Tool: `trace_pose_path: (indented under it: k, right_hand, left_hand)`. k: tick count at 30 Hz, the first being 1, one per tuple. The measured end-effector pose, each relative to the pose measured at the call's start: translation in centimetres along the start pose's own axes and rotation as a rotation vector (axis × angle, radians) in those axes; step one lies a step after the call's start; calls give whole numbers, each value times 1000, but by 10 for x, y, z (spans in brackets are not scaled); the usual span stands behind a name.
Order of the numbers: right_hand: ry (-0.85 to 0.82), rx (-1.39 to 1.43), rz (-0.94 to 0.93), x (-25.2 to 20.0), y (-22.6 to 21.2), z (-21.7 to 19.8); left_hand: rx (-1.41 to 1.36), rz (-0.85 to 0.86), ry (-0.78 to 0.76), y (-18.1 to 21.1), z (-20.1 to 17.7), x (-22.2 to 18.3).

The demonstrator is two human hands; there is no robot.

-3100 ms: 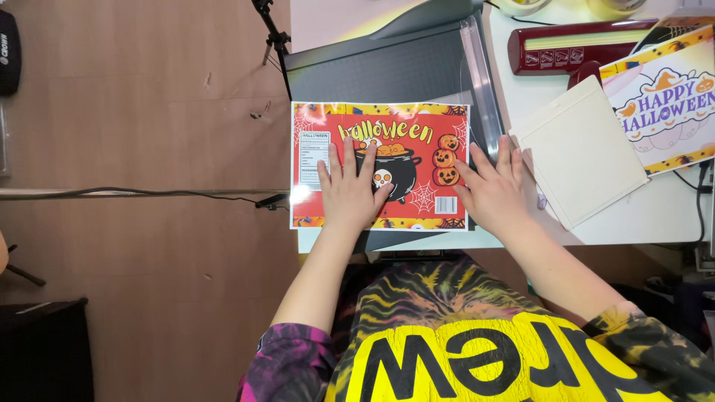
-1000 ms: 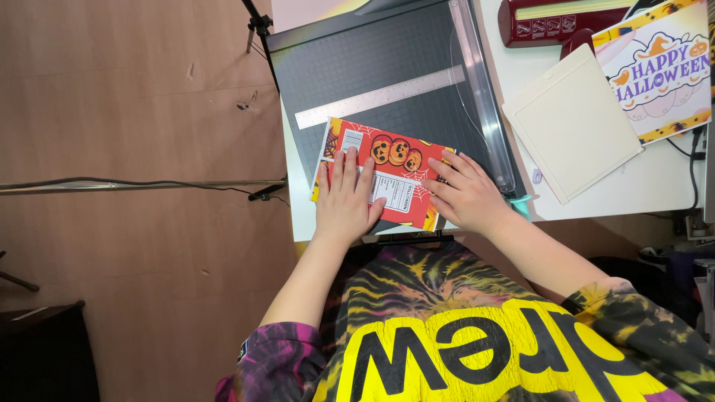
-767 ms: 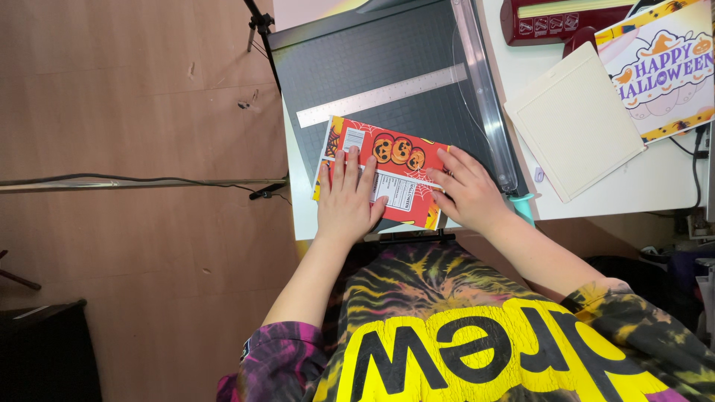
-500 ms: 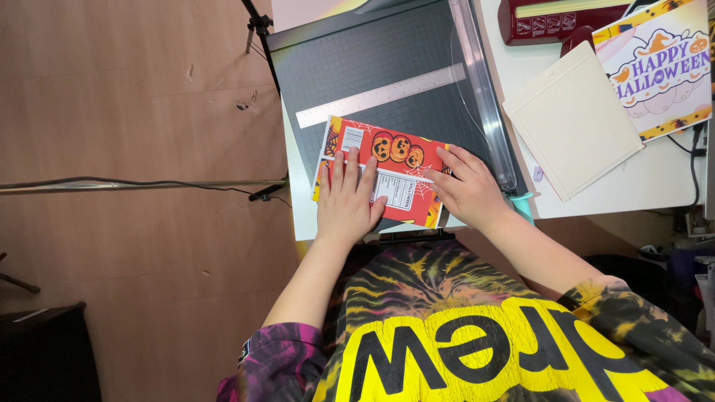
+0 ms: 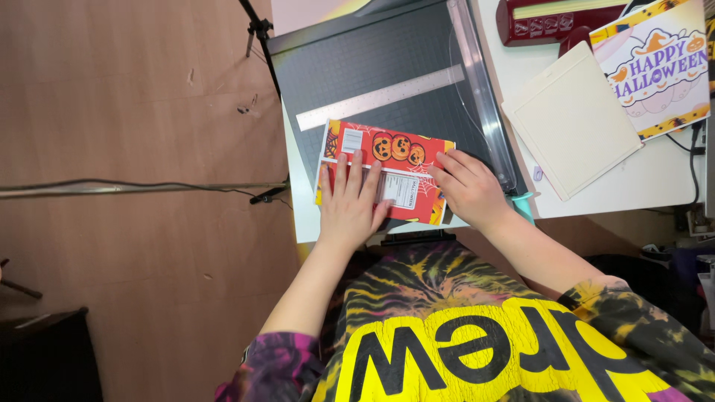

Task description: The person prepares a custom printed paper sleeve by folding it and applying double-sided adhesive tape from a roll, then cutting the tape with scissors to secure the folds.

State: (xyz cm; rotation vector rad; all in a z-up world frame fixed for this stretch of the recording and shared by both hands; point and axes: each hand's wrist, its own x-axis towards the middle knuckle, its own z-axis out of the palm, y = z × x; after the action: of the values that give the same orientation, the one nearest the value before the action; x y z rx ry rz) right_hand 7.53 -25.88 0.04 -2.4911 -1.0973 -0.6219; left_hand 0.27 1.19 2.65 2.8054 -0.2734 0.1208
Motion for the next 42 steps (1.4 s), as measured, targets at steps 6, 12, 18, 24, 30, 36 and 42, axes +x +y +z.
trace_pose_path:
  k: [6, 12, 18, 24, 30, 36, 42]
  right_hand:
    - [134, 141, -53, 31, 5, -27]
    - [324, 42, -108, 69, -16, -75]
    - [64, 416, -9, 69, -66, -58]
    - [-111, 2160, 712, 79, -79, -34]
    - [-31, 1517, 1303, 75, -33, -13]
    - [-688, 490, 1067, 89, 3, -33]
    - [-166, 108, 553, 22, 43, -61]
  left_hand:
    - [274, 125, 370, -4, -64, 47]
    - [397, 248, 438, -55, -101, 88]
    - [647, 39, 668, 7, -224, 57]
    - [491, 67, 299, 80, -159, 26]
    - [-86, 35, -362, 93, -68, 35]
    - [-121, 184, -154, 66, -27, 90]
    - [-33, 21, -328, 50, 21, 112]
